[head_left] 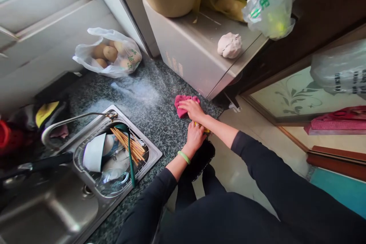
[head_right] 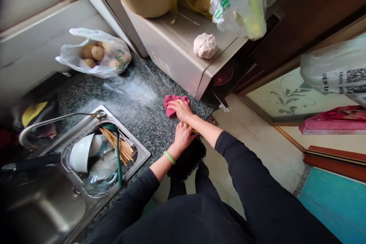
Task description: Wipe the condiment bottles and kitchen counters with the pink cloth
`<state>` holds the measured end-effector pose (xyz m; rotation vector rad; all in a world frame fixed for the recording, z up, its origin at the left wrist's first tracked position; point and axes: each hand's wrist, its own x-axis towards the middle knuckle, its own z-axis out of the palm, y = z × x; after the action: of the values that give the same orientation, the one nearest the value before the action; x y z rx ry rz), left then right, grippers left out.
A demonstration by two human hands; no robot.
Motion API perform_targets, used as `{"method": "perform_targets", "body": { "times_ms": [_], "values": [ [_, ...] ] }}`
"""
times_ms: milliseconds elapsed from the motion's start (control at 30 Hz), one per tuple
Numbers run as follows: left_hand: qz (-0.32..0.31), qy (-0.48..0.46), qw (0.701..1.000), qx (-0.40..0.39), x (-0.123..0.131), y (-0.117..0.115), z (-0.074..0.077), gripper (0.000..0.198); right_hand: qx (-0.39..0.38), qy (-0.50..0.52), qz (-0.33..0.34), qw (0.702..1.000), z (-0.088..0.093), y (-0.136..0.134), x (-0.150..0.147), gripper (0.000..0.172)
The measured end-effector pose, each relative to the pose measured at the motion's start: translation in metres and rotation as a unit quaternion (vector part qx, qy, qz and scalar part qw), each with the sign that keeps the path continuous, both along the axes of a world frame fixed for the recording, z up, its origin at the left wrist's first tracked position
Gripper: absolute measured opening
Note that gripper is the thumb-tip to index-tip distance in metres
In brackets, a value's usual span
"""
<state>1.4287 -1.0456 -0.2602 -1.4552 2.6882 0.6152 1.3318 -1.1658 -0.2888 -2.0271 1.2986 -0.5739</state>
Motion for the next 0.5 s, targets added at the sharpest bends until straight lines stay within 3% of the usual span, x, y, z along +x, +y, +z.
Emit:
{"method": "perform_targets", "body": {
  "times_ms": [100, 233, 300, 367, 433, 500],
  "values": [
    [0.001, -0.014, 1.0, -0.007, -0.001, 0.01, -0.002, 0.035, -0.005, -0.056, -0.016, 0.998, 0.011, 0.059, -0.045, 0.057],
    [0.007, 0.03, 0.999, -0.015, 0.003, 0.018, -0.004, 0.044, -0.029, -0.016, -0.185, 0.982, 0.009, 0.11, -0.104, 0.065],
    [0.008, 0.07, 0.998, 0.002, 0.009, 0.02, -0.004, 0.045, -0.015, 0.07, -0.233, 0.97, -0.004, 0.121, -0.119, 0.064],
    [0.028, 0.115, 0.993, 0.021, 0.016, 0.021, -0.003, 0.047, -0.002, 0.145, -0.233, 0.962, -0.018, 0.122, -0.123, 0.068],
    [0.091, 0.163, 0.981, 0.045, 0.023, 0.022, -0.002, 0.049, -0.003, 0.177, -0.211, 0.961, -0.028, 0.115, -0.119, 0.07],
    [0.202, 0.214, 0.952, 0.084, 0.029, 0.023, -0.001, 0.044, -0.011, 0.176, -0.184, 0.967, -0.031, 0.104, -0.11, 0.067]
  ]
}}
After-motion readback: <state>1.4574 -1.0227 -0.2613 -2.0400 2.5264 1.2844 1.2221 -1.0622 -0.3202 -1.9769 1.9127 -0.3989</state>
